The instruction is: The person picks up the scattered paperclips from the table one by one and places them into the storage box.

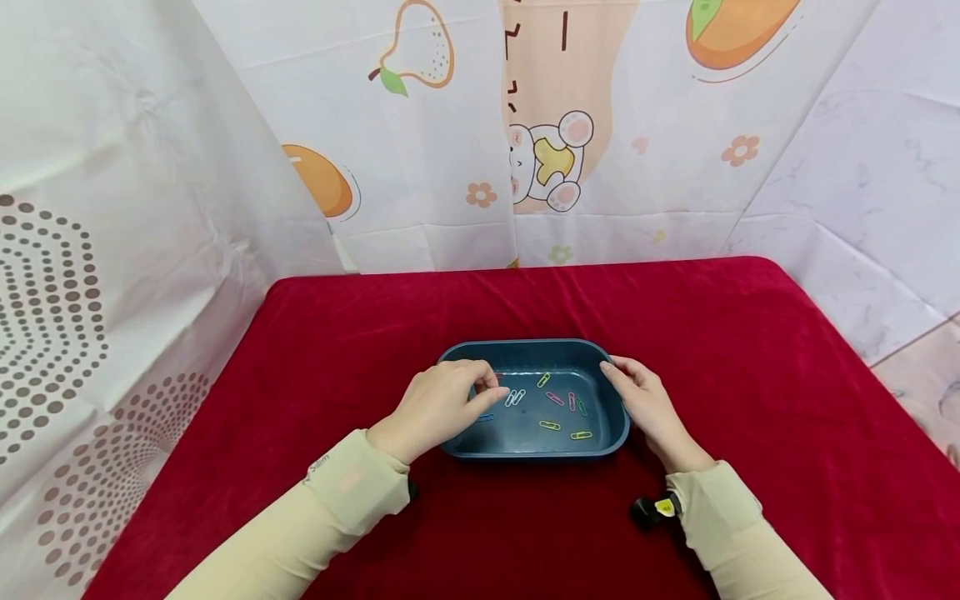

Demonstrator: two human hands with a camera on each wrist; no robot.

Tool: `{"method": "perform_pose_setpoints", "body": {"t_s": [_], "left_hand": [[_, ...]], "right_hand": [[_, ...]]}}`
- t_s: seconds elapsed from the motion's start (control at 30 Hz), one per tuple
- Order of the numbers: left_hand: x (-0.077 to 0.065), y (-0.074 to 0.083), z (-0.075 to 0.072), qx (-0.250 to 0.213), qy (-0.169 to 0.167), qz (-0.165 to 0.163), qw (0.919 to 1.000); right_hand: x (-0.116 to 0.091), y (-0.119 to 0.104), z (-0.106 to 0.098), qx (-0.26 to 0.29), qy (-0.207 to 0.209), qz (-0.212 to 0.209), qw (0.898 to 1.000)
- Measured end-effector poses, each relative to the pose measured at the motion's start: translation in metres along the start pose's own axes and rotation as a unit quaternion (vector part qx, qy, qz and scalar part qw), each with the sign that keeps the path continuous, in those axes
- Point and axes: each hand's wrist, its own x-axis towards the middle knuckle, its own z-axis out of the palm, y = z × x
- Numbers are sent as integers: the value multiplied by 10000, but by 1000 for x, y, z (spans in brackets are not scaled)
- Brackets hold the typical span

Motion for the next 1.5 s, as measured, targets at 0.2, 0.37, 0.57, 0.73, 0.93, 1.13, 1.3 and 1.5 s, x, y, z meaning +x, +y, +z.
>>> {"method": "perform_pose_setpoints", "body": {"t_s": [0.2, 0.37, 0.57, 0.73, 0.93, 1.13, 1.3, 1.5], "left_hand": [[1, 3, 7, 115, -60, 121, 9998], [0, 5, 10, 88, -58, 165, 9998], [-1, 7, 15, 123, -81, 240, 9996], [-2, 8, 19, 196, -130, 291, 9993], [-3, 8, 22, 202, -196, 302, 9991], [-3, 7, 23, 181, -207, 321, 9991], [-3, 7, 24, 230, -182, 351, 9990], [-4, 5, 24, 267, -152, 352, 9989]], "right_hand": [[0, 0, 0, 19, 8, -14, 10000], [0, 0, 0, 11, -16, -9, 10000], [-1, 0, -1, 18, -49, -40, 10000], [-1, 0, -1, 19, -41, -21, 10000], [-1, 0, 0, 8, -25, -11, 10000], [-1, 0, 0, 25, -51, -27, 10000], [-1, 0, 0, 2, -45, -27, 10000], [-1, 0, 0, -3, -40, 11, 10000]]}}
